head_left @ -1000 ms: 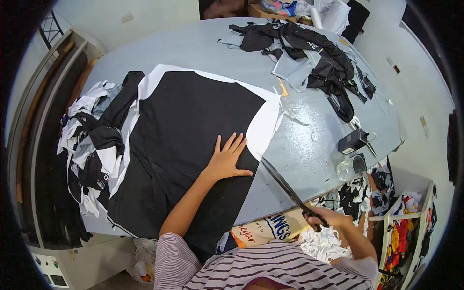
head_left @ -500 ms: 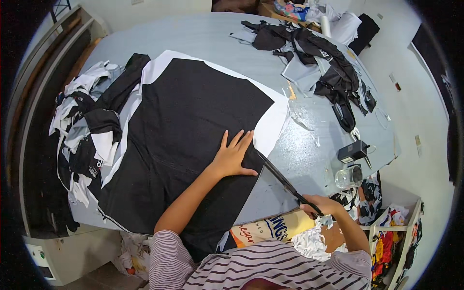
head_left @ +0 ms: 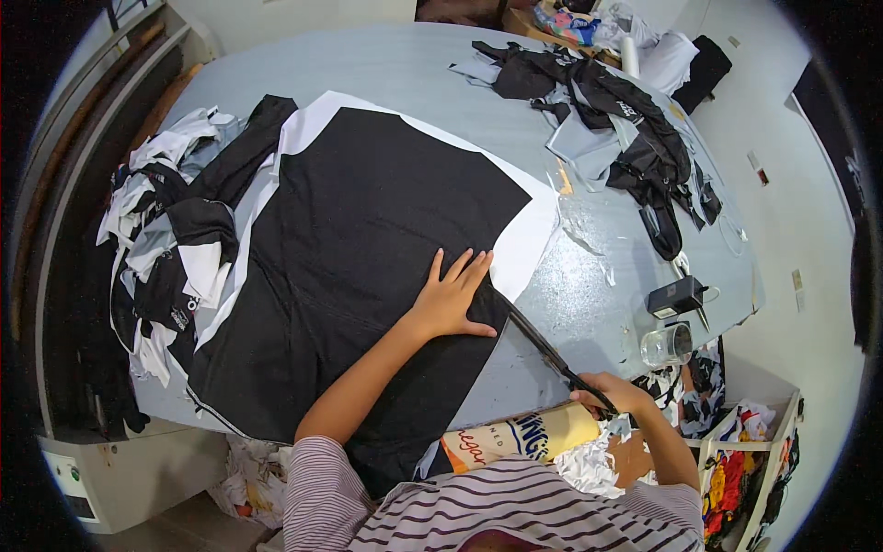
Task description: Using scissors to cut along a specific pattern on a piece of black fabric.
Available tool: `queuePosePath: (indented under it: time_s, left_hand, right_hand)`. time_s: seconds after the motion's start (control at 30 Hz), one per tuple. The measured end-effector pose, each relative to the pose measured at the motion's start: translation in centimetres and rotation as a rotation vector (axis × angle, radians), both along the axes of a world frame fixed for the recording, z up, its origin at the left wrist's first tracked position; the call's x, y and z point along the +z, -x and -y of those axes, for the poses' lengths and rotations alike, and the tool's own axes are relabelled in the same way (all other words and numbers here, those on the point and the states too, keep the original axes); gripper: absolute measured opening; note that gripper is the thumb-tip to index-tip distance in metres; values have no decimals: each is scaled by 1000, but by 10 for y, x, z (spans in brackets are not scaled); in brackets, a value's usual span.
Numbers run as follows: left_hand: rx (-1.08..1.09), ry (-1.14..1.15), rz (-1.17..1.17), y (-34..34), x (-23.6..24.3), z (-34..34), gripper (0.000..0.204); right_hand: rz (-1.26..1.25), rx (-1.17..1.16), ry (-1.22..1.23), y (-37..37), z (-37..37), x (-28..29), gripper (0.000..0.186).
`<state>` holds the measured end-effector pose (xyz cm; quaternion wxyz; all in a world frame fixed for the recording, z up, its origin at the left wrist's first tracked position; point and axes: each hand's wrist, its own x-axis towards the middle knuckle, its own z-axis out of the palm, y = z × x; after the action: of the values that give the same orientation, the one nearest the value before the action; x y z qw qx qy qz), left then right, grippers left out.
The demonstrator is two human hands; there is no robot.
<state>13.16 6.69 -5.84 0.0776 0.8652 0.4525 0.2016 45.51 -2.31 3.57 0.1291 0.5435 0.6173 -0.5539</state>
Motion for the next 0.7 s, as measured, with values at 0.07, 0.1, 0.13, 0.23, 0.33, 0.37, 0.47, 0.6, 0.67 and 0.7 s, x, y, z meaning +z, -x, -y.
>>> queuePosePath:
  time_s: [0.07, 0.1, 0.13, 0.23, 0.33, 0.37, 0.47, 0.6, 0.67, 0.7]
  left_hand:
    - [-14, 109, -43, 0, 3, -1, 123]
    - [-13, 108, -42, 0, 3, -1, 123]
    - [-12, 111, -40, 0, 3, -1, 123]
    - [-11, 106, -34, -1, 3, 0, 123]
    - [-11, 97, -31, 0, 2, 0, 123]
    - [-10, 91, -31, 0, 2, 0, 123]
    - [-5, 102, -42, 0, 2, 0, 122]
    - [-4, 93, -49, 0, 5, -1, 124]
    - [2, 166, 31, 0, 8, -2, 115]
    - [-2, 165, 31, 2, 10, -6, 115]
  right_hand:
    - [-8, 15, -19, 4, 2, 5, 39]
    - [-7, 16, -19, 5, 2, 6, 39]
    - [-31, -2, -24, 6, 4, 7, 39]
    - [-42, -16, -32, 6, 7, 7, 39]
    - [-24, -4, -43, 6, 8, 6, 39]
    - [-20, 5, -53, 7, 9, 6, 39]
    - [-6, -11, -64, 12, 12, 10, 38]
    - [10, -57, -65, 10, 20, 2, 45]
    - [21, -11, -93, 15, 21, 4, 47]
    - [21, -15, -94, 16, 21, 3, 47]
